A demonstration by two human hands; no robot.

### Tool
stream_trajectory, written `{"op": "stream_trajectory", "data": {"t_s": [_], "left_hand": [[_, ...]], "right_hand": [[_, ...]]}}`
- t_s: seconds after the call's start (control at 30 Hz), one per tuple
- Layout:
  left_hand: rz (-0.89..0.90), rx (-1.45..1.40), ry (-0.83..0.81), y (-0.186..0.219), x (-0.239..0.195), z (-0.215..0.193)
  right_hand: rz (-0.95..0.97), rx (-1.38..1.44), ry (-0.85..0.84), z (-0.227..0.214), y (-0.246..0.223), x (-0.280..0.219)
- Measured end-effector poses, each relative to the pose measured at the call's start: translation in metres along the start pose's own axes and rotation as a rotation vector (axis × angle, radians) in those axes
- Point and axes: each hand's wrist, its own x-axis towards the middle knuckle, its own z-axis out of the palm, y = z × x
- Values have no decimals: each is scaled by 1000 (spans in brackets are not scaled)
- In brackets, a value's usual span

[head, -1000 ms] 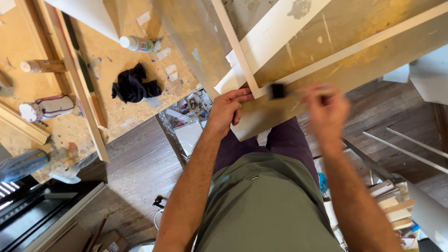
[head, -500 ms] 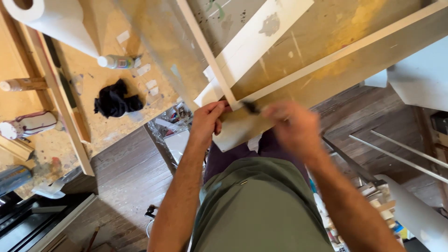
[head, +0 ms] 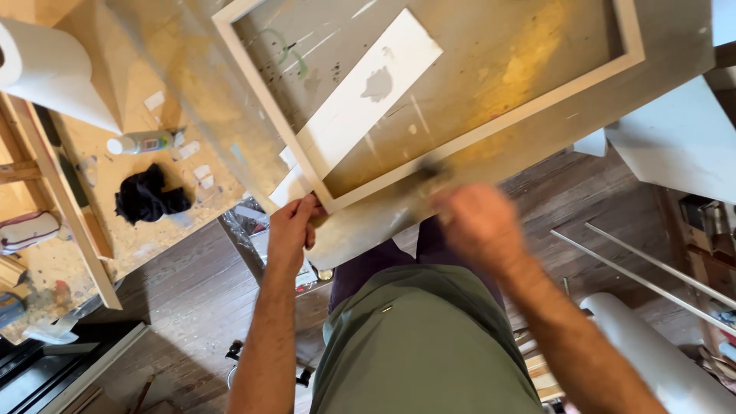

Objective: Staining a wooden frame using a foam brush

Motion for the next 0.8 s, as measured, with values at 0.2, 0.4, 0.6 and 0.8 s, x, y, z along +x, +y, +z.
{"op": "stream_trajectory", "data": {"t_s": [0.2, 0.4, 0.6, 0.8], "left_hand": [[5, 45, 52, 5, -1, 7], [-60, 117, 63, 23, -13, 14], [-82, 227, 96, 49, -29, 23], [-88, 274, 116, 49, -30, 23]], "right_hand": [[372, 378, 118, -48, 83, 24], [118, -153, 196, -63, 157, 10], [6, 350, -66, -30, 35, 14], [611, 588, 355, -60, 145, 12]]}}
